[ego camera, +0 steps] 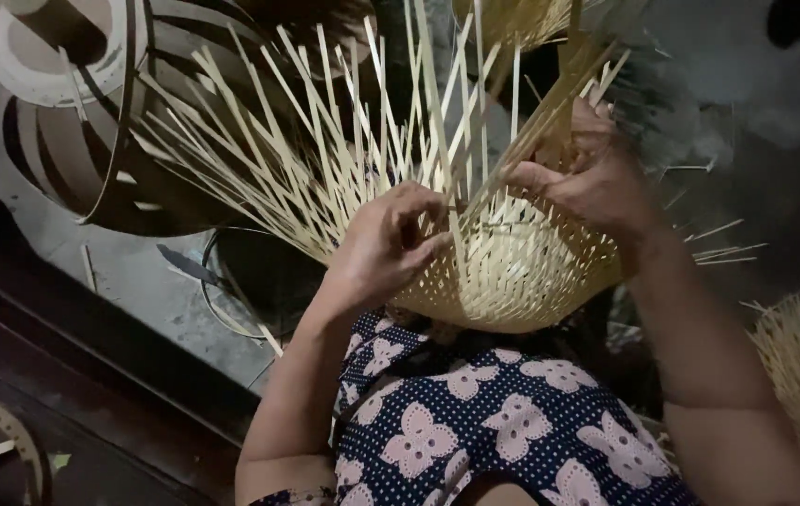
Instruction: Weaving a basket using thin bamboo strips.
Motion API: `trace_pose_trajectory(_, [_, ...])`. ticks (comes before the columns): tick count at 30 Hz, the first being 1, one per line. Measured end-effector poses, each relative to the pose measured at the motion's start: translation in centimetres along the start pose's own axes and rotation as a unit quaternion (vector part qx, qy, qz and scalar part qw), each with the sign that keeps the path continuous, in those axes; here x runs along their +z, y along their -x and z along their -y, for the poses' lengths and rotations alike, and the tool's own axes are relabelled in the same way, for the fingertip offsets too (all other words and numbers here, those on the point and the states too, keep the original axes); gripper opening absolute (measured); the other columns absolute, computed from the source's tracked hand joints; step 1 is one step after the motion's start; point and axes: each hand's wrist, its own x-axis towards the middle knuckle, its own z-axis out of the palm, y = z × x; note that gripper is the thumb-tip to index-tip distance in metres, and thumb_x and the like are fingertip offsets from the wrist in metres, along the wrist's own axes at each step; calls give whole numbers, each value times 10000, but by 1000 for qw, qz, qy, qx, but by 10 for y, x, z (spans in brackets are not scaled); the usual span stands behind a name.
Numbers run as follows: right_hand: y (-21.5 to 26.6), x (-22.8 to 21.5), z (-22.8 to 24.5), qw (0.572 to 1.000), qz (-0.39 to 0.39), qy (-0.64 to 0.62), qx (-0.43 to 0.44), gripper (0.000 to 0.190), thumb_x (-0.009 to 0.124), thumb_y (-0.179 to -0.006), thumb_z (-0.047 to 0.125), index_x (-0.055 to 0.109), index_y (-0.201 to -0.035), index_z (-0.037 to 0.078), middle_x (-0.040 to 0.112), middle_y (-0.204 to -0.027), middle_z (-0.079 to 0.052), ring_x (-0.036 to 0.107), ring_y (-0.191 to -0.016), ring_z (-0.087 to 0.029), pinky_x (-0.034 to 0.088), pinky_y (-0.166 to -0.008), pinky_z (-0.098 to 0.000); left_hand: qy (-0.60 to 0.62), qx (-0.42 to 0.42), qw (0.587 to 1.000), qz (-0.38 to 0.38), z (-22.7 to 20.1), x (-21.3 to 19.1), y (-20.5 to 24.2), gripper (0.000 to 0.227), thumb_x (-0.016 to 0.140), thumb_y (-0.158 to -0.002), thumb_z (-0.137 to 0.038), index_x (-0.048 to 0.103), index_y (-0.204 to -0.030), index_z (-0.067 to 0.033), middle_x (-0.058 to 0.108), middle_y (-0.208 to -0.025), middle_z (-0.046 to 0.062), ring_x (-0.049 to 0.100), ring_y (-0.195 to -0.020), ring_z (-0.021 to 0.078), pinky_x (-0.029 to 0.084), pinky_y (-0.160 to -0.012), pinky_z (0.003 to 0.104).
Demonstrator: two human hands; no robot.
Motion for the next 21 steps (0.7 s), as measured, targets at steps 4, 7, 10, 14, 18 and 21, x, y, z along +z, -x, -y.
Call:
trace_pose_trajectory(4, [1,0,-8,998,17,48,31,174,800,-935,255,729,-976,102,639,-842,-37,618,-751,-163,590,-772,-382,9,-35,999,0,-24,-3,-3,285,710,-923,-215,686,-1202,-162,741,-904,21,561,-629,81,510,-564,277])
trace_pose_trajectory(7, [0,-1,4,996,19,-65,63,267,760,-953,294,625,-1059,90,734,-937,3,738,-887,-122,638,-833,-360,80,-106,991,20,-12,-2,-8,280,697,-905,-212,700,-1185,-203,749,-781,11,514,-540,106,414,-476,299])
trace_pose_trajectory(10, [3,0,3,997,21,-74,28,299,760,-982,301,607,-1103,74,726,-980,-25,737,-913,-126,651,-822,-354,190,-44,981,19,21,5,-12,146,704,-938,-195,728,-1068,-134,747,-783,33,625,-619,76,520,-542,242])
trace_pose_trajectory(14, [4,1,0,999,12,-30,41,241,784,-978,231,641,-1090,71,710,-930,-38,709,-855,-133,623,-755,-317,207,25,978,26,21,7,-14,143,719,-940,-206,706,-1035,-101,738,-830,27,686,-681,75,609,-598,215])
trace_pose_trajectory(18, [5,-2,1,991,24,3,128,173,789,-980,217,682,-1013,86,718,-873,-41,718,-777,-154,614,-696,-318,214,47,974,64,23,3,-17,175,732,-913,-235,711,-1055,-135,726,-808,5,649,-651,79,564,-559,219])
trace_pose_trajectory(21, [2,0,1,995,28,-82,53,202,783,-984,215,641,-1055,90,722,-979,-28,734,-909,-138,642,-802,-321,180,100,976,64,37,2,-14,144,740,-965,-248,731,-1026,-118,723,-835,12,638,-710,87,557,-667,226])
